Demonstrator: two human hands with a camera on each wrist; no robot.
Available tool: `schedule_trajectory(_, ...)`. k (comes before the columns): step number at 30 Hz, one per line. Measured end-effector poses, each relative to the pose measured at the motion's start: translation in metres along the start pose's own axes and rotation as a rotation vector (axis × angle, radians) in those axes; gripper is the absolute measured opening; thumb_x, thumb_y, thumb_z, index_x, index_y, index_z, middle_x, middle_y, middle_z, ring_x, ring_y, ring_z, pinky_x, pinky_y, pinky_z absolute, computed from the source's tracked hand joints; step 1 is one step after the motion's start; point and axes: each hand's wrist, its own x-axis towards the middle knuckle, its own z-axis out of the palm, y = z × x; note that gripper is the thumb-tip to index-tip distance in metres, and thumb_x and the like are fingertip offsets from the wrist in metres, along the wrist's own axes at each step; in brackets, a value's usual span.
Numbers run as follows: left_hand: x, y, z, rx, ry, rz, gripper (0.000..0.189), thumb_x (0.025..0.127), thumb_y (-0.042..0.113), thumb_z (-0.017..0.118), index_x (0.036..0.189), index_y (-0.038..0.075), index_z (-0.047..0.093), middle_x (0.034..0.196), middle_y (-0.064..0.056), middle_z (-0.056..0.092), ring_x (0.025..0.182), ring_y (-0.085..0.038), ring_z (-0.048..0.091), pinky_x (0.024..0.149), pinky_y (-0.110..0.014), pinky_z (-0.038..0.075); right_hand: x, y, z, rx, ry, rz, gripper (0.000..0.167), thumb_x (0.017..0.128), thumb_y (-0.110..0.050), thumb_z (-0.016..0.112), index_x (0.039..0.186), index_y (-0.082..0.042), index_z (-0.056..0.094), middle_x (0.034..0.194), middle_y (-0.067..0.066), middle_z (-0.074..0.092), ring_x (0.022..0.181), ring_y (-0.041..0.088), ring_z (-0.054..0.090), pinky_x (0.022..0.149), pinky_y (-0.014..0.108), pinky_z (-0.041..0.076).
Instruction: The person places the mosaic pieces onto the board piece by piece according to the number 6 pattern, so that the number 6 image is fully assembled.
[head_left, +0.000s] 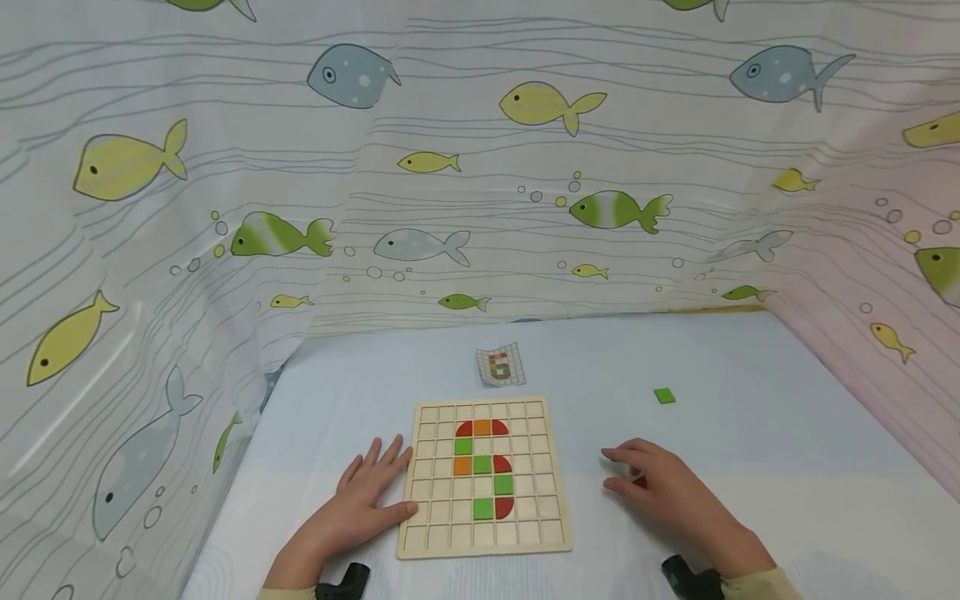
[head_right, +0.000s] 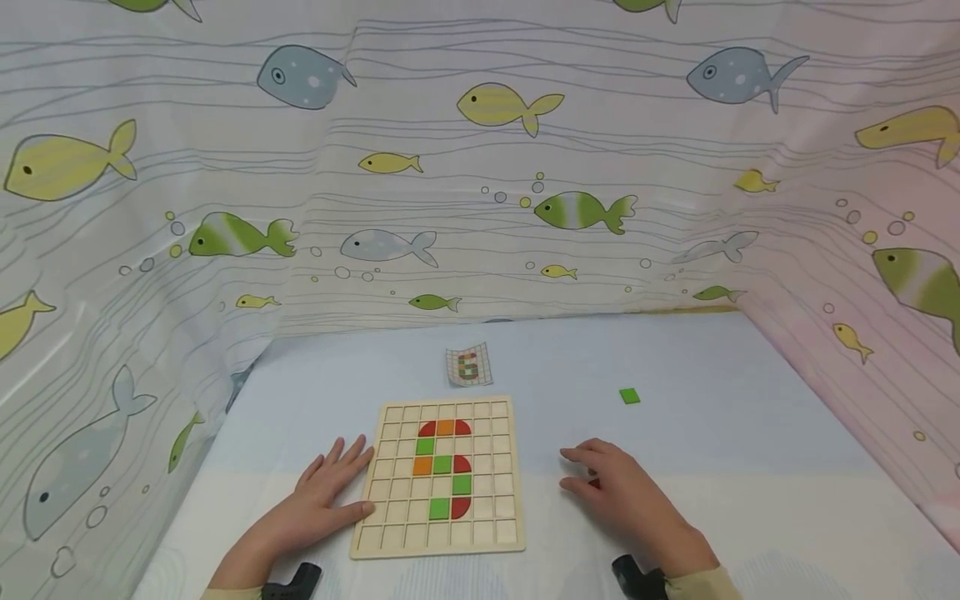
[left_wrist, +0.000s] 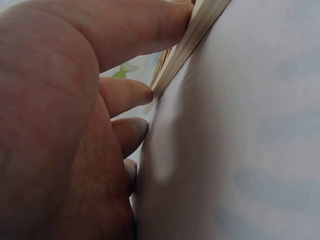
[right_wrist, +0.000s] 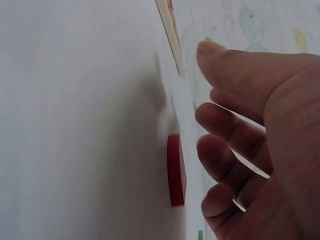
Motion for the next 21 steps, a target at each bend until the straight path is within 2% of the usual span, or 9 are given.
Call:
schedule_trajectory(8, 0.0, 0.0, 0.0, 0.009, 0.01, 0.005, 0.084, 0.088, 0.055, 0.066, 0.154, 0.011, 0.037, 0.162, -0.011, 0.021, 0.149, -0.036, 0.0, 0.115, -0.058, -0.001, -0.007, 0.012, -0.007, -0.005, -0.011, 0.023, 0.042, 0.085, -0.03, 0.08, 0.122, -0.013, 0.072, 0.11, -0.009, 0.062, 0.08, -0.002, 0.055, 0.071, 0.025, 0.052)
schedule_trajectory(14, -0.001, 0.0, 0.0, 0.009, 0.007, 0.011, 0.084, 0.089, 0.056, 0.065, 0.154, 0.012, 0.036, 0.162, -0.009, 0.02, 0.15, -0.035, 0.0, 0.115, -0.057, -0.001, -0.014, 0.022, -0.018, -0.016, -0.022, 0.049, 0.039, 0.084, -0.033, 0.08, 0.12, -0.018, 0.073, 0.108, -0.013, 0.059, 0.084, 0.002, 0.056, 0.073, 0.027, 0.052)
schedule_trajectory(21, 0.0, -0.001, 0.0, 0.01, 0.009, 0.029, 0.085, 0.089, 0.057, 0.065, 0.155, 0.011, 0.036, 0.162, -0.011, 0.02, 0.149, -0.037, 0.0, 0.114, -0.059, -0.002, -0.02, 0.035, -0.027, -0.005, -0.104, 0.087, 0.033, 0.083, -0.04, 0.08, 0.113, -0.03, 0.074, 0.103, -0.016, 0.054, 0.089, 0.004, 0.052, 0.076, 0.028, 0.05)
